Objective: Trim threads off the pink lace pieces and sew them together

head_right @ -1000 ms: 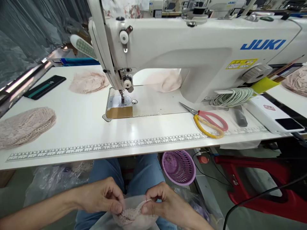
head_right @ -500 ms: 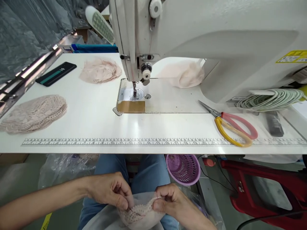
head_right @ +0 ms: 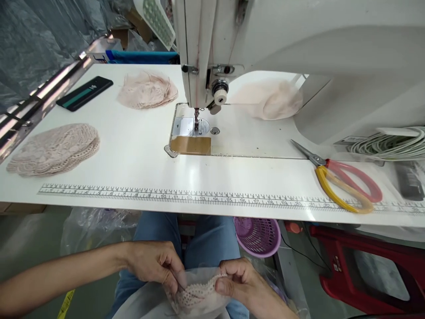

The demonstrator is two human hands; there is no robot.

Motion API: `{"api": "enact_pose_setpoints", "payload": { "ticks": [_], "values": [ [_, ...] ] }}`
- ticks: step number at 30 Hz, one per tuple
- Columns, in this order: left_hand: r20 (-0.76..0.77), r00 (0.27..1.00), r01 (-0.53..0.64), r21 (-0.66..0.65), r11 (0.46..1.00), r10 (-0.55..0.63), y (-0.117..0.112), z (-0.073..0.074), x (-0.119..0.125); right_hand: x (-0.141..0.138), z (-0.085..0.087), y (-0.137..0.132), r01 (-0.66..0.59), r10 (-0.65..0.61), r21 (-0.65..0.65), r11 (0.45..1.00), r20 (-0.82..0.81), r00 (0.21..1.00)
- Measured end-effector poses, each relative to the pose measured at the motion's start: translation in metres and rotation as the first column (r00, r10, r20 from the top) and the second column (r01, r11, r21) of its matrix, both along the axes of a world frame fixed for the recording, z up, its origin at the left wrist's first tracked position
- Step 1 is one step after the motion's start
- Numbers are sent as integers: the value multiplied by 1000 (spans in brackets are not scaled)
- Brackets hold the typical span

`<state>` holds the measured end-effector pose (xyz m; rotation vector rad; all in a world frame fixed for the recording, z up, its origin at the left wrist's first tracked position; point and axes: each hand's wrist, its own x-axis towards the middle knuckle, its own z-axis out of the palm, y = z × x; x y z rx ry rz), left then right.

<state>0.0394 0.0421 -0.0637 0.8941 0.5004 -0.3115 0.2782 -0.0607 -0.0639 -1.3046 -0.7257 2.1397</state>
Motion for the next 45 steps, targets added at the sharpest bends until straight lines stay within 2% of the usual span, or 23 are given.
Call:
{"api": "enact_pose_setpoints", "payload": {
  "ticks": [7,15,19,26,32,39,45],
  "values": [
    [24,1000,12,-9,1000,-12,1,-5,-5,0,-2,-3,-5,5,6,1000,-16,1000],
    [37,999,-38,69,997,35,7,11,-3,3,-3,-6,18,-19,20,1000,30,999],
    [22,999,-49,34,998,48,8,15,-4,4,-6,-6,-4,3,17,1000,10,1000],
    [-14,996,-87,-67,994,86,3,8,-4,1,-7,-5,-27,27,50,998,-8,1000],
    [15,988,-151,-72,986,152,-6,5,-7,-6,-3,13,-93,97,92,991,-44,994],
    [-55,958,-285,-99,953,281,-20,4,-30,-18,-2,36,-248,252,60,967,-79,964],
    [-31,941,-339,-55,939,338,-29,12,-40,-25,5,50,-328,332,60,943,-85,939]
  ]
}}
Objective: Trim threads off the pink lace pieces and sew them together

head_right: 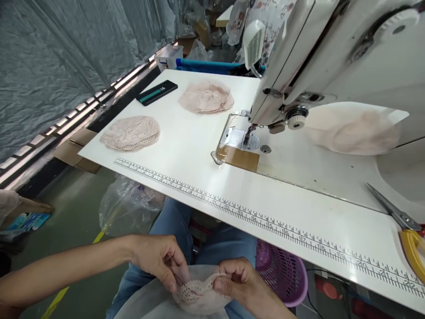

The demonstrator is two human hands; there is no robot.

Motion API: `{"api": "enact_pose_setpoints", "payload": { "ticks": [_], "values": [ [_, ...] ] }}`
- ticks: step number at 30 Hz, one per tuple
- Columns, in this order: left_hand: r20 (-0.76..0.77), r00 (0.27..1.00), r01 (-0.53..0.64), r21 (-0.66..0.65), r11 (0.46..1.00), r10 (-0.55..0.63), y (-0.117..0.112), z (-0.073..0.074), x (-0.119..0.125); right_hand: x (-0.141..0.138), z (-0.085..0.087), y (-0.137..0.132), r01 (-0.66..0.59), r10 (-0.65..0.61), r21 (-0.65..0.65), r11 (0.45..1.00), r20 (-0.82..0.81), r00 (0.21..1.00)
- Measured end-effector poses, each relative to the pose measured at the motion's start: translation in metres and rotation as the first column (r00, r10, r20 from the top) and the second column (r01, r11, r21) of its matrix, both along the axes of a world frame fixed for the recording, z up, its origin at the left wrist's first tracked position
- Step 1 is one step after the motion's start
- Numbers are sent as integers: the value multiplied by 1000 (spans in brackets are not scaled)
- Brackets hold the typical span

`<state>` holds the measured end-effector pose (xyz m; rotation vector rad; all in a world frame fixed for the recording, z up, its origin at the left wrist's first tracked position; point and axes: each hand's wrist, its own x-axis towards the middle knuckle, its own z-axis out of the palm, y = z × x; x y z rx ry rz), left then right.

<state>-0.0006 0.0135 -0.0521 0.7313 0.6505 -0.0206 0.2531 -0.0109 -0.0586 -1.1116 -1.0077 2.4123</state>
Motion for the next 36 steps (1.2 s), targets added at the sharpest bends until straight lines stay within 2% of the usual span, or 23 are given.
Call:
{"api": "enact_pose_setpoints", "payload": {
  "ticks": [6,11,14,21,26,31,36],
  "values": [
    [8,1000,8,43,999,-9,-3,10,8,-2,3,-2,-12,11,16,1000,24,1000],
    [-10,1000,4,31,1000,-3,-1,0,12,-4,2,-7,33,-35,39,999,40,999],
    [-3,998,58,14,998,-58,6,-5,12,-2,2,-12,73,-76,62,995,52,996],
    [44,984,173,-38,984,-172,24,-5,16,5,2,-25,156,-164,76,985,126,978],
    [-8,991,132,53,990,-132,21,-8,24,3,1,-24,142,-157,95,985,179,971],
    [-102,995,40,161,986,-24,16,-5,33,0,3,-17,109,-144,169,980,211,967],
    [-82,996,32,64,997,-27,18,-3,31,2,8,-17,71,-113,195,978,212,971]
  ]
}}
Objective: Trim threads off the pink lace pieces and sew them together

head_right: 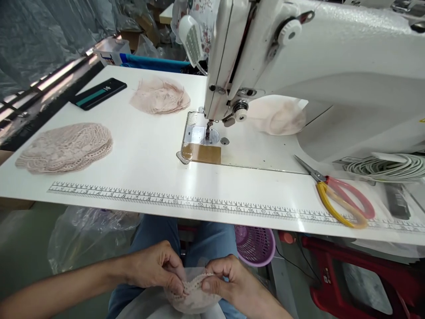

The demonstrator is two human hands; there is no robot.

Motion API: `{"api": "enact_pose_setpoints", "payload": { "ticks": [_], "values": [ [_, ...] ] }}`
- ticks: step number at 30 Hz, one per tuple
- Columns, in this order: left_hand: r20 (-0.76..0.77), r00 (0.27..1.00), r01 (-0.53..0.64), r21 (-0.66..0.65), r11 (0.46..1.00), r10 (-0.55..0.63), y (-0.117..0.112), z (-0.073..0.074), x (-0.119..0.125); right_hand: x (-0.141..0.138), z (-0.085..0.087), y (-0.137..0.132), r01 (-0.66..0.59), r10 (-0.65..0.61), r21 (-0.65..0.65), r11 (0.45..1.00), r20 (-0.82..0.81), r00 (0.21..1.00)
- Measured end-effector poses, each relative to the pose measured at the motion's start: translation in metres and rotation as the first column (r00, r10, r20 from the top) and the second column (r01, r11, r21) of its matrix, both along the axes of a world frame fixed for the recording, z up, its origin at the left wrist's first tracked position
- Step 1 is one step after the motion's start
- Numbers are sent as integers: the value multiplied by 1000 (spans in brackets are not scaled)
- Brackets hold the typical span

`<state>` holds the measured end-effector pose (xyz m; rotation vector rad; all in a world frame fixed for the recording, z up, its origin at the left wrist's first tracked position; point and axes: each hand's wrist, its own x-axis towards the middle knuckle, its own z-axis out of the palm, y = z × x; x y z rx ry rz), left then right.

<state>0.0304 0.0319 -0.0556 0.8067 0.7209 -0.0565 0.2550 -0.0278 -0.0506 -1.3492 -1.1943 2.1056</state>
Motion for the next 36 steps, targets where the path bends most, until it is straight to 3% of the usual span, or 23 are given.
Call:
{"api": "enact_pose_setpoints", "payload": {
  "ticks": [4,27,36],
  "values": [
    [23,999,40,-52,998,-39,2,-3,-3,-1,1,-1,-8,8,1,1000,-8,1000],
    [-46,998,52,49,997,-50,2,-2,-2,-10,6,1,40,-39,29,999,-17,999],
    [-30,996,85,80,993,-83,5,-1,-5,-1,-14,2,70,-74,-68,995,-70,995]
  ]
}}
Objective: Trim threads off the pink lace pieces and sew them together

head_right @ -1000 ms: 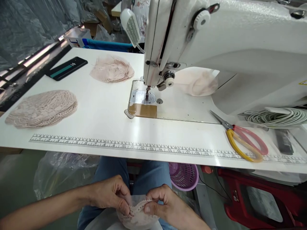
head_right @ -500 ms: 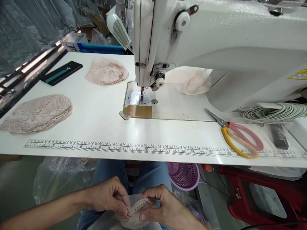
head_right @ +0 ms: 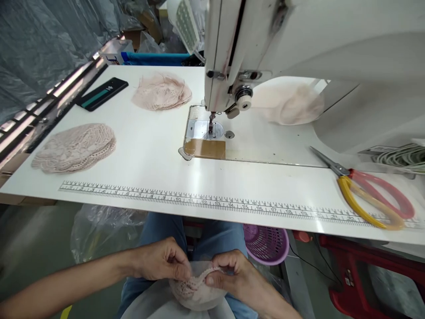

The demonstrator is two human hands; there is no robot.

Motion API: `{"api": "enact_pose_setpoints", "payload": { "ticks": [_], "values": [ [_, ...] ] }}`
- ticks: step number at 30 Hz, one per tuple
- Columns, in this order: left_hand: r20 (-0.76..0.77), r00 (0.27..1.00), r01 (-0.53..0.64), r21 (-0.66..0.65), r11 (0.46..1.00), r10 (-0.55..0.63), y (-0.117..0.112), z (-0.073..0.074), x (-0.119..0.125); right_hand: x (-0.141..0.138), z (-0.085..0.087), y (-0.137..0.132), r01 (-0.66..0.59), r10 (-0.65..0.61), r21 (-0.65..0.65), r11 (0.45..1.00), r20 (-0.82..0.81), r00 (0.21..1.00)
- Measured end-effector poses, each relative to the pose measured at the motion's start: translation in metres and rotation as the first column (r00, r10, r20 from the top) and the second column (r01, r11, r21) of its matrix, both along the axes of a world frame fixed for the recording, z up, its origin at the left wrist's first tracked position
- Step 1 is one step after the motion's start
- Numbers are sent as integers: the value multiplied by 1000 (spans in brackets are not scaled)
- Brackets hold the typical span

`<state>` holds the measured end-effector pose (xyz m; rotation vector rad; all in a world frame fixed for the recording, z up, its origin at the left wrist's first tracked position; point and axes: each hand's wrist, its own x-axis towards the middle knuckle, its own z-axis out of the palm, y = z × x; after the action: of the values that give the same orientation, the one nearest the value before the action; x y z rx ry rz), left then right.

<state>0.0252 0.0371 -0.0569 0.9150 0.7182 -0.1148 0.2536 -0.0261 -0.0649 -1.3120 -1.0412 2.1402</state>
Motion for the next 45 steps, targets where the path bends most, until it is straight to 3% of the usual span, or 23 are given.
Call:
{"api": "enact_pose_setpoints", "payload": {
  "ticks": [4,15,32,38,45],
  "values": [
    [35,999,33,-17,999,-32,5,-1,-8,8,-3,-4,22,-24,-44,999,-44,999],
    [150,988,-14,-214,977,47,-5,-16,-12,12,-5,-10,42,-54,-126,991,-96,994],
    [157,987,40,-156,987,-15,-1,-10,-19,9,-3,-7,-11,5,-86,996,-79,997],
    [110,994,17,-118,993,-4,-6,-15,-12,6,-2,-6,-19,15,-65,998,-58,998],
    [112,994,22,-99,995,-11,-5,-10,-8,9,-9,-9,-22,18,-63,998,-71,997]
  ]
}}
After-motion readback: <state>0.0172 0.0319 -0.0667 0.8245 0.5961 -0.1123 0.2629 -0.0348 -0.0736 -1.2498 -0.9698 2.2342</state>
